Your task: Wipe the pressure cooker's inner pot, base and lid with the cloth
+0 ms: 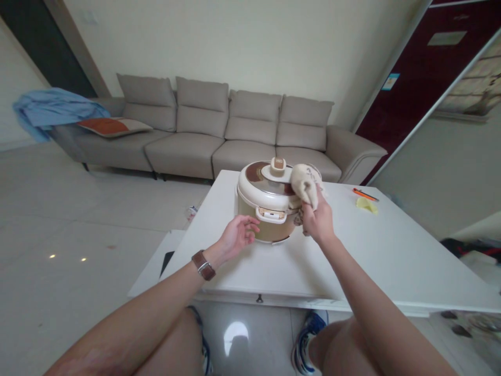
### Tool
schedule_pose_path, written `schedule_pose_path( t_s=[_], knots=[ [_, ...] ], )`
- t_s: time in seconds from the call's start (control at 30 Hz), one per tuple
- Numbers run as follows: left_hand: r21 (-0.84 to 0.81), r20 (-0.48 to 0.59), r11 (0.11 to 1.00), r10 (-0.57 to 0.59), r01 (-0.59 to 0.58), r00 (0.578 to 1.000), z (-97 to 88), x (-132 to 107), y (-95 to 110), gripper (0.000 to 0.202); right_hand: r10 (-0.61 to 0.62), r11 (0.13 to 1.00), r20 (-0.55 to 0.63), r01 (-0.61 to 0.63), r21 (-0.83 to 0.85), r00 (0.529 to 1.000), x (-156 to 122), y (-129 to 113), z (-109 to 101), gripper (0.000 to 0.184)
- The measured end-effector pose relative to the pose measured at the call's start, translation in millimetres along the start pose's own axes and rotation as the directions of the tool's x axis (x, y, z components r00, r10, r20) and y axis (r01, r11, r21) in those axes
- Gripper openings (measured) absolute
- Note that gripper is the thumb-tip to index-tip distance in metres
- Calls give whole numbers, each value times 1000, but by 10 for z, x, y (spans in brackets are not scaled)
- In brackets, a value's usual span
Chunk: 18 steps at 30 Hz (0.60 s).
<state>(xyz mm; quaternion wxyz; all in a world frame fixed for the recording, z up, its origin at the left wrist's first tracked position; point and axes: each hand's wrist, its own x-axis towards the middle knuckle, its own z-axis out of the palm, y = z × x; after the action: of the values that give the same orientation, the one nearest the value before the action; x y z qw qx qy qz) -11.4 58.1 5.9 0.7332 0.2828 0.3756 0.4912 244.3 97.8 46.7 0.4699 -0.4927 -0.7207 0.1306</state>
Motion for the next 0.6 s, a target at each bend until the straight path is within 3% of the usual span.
schedule_pose_path(
  t_s=[0.07,0.13,0.33,0.5,0.6],
  knots=[
    [118,-17,993,-25,27,1000,-84,55,-28,18,-235,924,114,258,-281,965,-31,-150,47,58],
    [245,-19,969,-29,33,999,-171,117,-62,16,-296,834,215,362,-417,931,-19,-230,64,66],
    [470,34,881,47,-57,998,-305,234,-129,12,-233,828,135,269,-493,963,129,-233,39,58],
    [532,46,843,67,-81,997,-286,264,-140,9,-282,799,237,365,-479,930,95,-245,9,59],
    [527,56,844,83,-100,995,-263,266,-127,8,-270,842,142,305,-444,952,96,-138,-64,56]
  ],
)
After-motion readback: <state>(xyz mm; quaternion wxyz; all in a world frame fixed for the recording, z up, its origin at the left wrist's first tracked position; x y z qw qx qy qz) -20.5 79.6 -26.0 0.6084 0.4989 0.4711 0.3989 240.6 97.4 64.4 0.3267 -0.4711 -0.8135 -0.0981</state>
